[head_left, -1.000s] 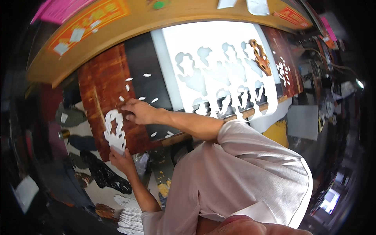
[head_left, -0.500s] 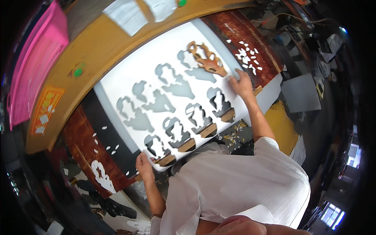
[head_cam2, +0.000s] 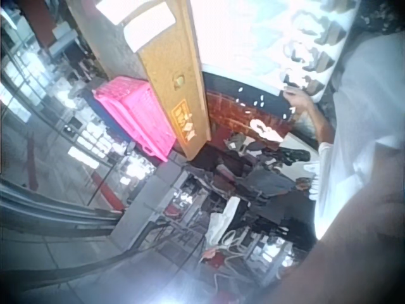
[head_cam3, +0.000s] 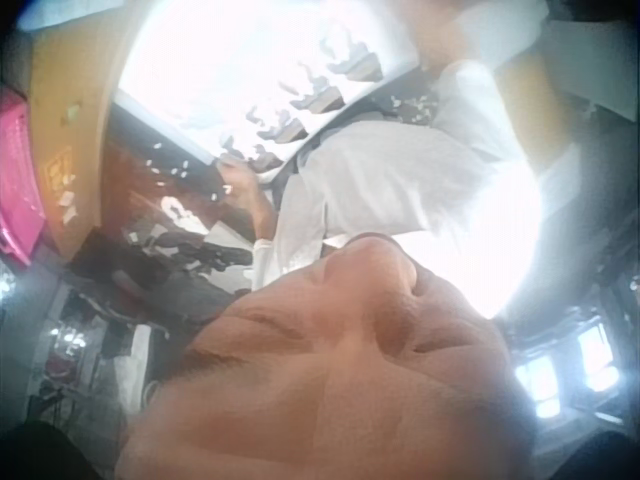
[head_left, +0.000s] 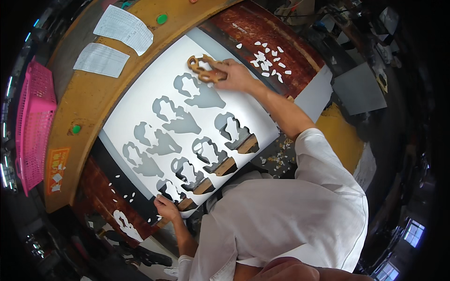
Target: The person repeatedly places a sheet of white material with pre-cut shapes onto a wooden frame, presses it down, and peels off the cutouts one by one. The cutouts are collected in a pile on the table while the remaining sheet is repositioned for the next cycle.
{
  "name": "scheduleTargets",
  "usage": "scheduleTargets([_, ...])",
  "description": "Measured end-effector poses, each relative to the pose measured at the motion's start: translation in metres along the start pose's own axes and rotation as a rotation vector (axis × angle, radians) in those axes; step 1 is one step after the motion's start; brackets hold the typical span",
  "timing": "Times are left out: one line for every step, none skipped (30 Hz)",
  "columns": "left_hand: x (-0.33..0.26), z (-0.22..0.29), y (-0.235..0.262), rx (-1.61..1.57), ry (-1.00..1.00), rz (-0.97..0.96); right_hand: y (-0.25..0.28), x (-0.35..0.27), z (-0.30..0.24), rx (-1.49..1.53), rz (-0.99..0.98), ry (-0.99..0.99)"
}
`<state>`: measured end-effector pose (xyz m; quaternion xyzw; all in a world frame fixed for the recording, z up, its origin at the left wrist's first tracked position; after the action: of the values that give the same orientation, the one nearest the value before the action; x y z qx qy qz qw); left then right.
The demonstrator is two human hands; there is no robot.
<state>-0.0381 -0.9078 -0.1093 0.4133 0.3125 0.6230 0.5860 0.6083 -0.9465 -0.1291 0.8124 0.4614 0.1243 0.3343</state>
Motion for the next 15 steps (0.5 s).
scheduleTargets([-0.002, 0.001, 0.0, 0.032, 0.02, 0.001, 0.012, 0.007, 0.001, 0.152, -0.07, -0.006])
scheduleTargets([-0.003, 0.003, 0.0, 0.049, 0.034, -0.012, 0.023, 0.015, 0.008, 0.399, -0.056, -0.135])
scheduleTargets([-0.003, 0.006, 0.002, 0.062, 0.023, 0.0, 0.038, 0.015, 0.028, 0.468, -0.037, -0.336])
scheduleTargets([-0.003, 0.007, 0.002, 0.068, 0.034, -0.004, 0.052, 0.008, 0.044, 0.646, 0.004, -0.456])
scheduleTargets([-0.002, 0.009, 0.001, 0.084, 0.038, -0.017, 0.059, 0.007, 0.049, 0.875, -0.047, -0.439])
scheduleTargets([-0.002, 0.011, 0.003, 0.095, 0.027, -0.004, 0.062, -0.002, 0.057, 1.2, -0.1, -0.43])
scheduleTargets([-0.001, 0.013, 0.004, 0.103, 0.02, 0.008, 0.062, -0.018, 0.076, 1.474, -0.048, -0.536])
scheduleTargets([-0.001, 0.014, 0.004, 0.116, 0.007, 0.005, 0.056, -0.027, 0.09, 1.692, -0.02, -0.596])
scheduleTargets([0.0, 0.013, 0.003, 0.112, 0.02, -0.005, 0.05, -0.032, 0.1, 1.928, -0.027, -0.61])
scheduleTargets([0.0, 0.014, 0.003, 0.107, 0.013, -0.004, 0.047, -0.038, 0.114, 2.006, -0.01, -0.661])
scheduleTargets([0.0, 0.015, 0.002, 0.105, 0.0, -0.001, 0.044, -0.039, 0.123, 2.107, -0.024, -0.676])
scheduleTargets([0.0, 0.014, 0.003, 0.132, 0.01, 0.007, 0.043, -0.039, 0.132, 2.225, -0.024, -0.74])
scheduleTargets([0.0, 0.013, 0.003, 0.136, 0.024, 0.0, 0.051, -0.035, 0.141, 2.153, -0.047, -0.767])
scheduleTargets([0.0, 0.012, 0.002, 0.145, 0.035, -0.013, 0.059, -0.028, 0.146, 2.032, -0.084, -0.772])
scheduleTargets([0.0, 0.012, 0.002, 0.157, 0.03, -0.019, 0.068, -0.023, 0.154, 1.911, -0.059, -0.838])
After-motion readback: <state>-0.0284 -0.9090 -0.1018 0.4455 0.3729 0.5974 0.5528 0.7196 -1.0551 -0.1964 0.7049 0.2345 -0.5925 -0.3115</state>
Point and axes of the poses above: each hand's wrist, its own x-axis towards the middle knuckle, its own y-axis out of the back of the hand, z = x × y, the point moved 7 cm from there along x, towards the middle knuckle, and after that the axes turned 9 degrees about -y, right-handed, at the moved point
